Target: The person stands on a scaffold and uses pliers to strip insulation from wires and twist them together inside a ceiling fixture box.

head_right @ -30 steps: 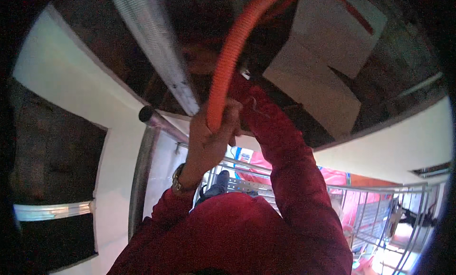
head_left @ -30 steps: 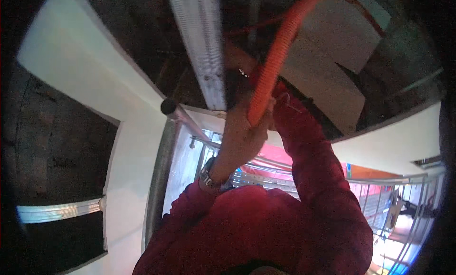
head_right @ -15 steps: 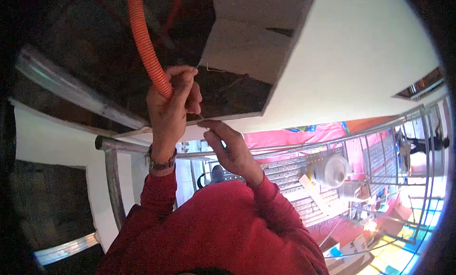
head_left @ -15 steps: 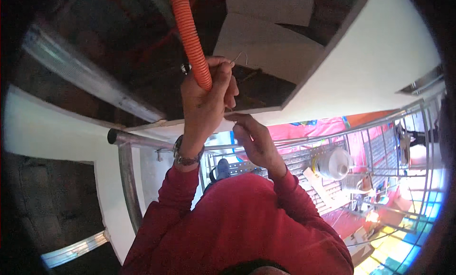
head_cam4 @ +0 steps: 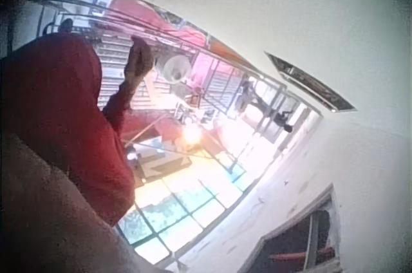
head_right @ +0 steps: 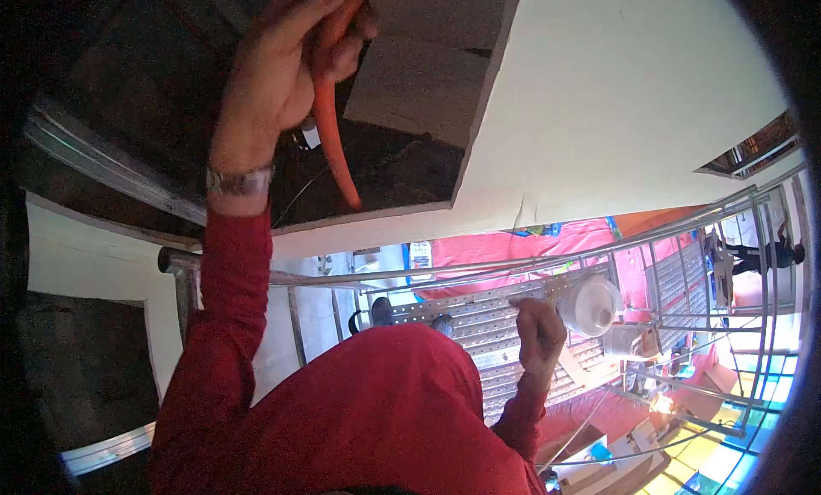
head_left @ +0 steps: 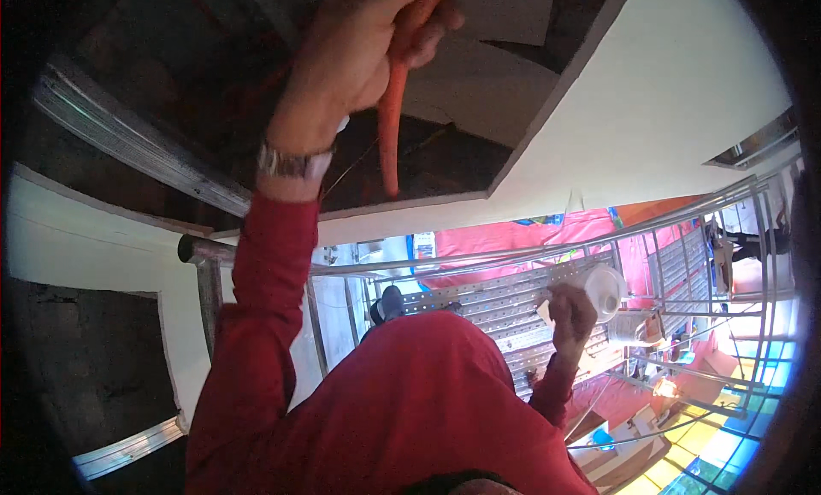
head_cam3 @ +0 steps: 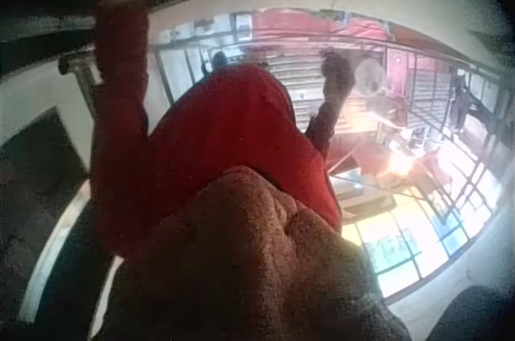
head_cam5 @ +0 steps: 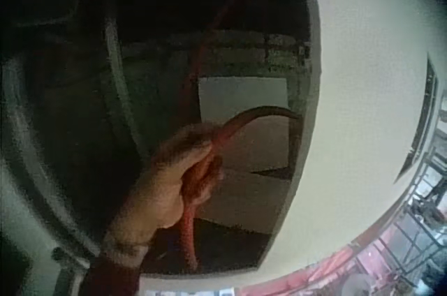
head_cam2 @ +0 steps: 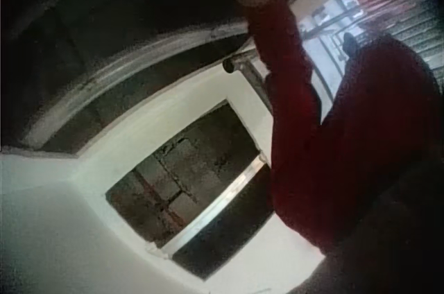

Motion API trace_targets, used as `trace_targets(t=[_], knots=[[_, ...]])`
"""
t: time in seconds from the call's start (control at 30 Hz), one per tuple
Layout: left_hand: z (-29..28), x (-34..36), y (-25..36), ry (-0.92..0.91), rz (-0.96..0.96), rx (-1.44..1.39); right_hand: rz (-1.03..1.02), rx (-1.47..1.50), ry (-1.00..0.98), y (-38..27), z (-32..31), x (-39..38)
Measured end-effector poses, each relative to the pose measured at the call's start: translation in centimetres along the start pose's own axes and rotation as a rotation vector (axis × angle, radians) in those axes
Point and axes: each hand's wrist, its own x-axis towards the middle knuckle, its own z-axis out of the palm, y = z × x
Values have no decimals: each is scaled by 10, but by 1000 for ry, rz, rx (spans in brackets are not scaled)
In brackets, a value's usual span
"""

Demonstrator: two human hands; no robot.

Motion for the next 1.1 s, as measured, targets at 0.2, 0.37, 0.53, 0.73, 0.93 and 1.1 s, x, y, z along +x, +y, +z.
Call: trace_targets(t=[0.2,0.37,0.53,0.73,0.93,1.1], knots=[[7,89,11,172,-13,11,64,60,-47,11,-27,-30],[23,162,-35,188,-24,41,219,30,119,29,-30,-59],[42,155,-98,164,-162,356,232,23,175,31,-10,-66],[32,89,-144,132,-265,585,268,-181,195,17,-9,-56],[81,-13,-97,316,-195,643,129,-160,247,21,-13,-70],[138,-114,-139,268,-158,495,30,-67,93,20,4,-57]])
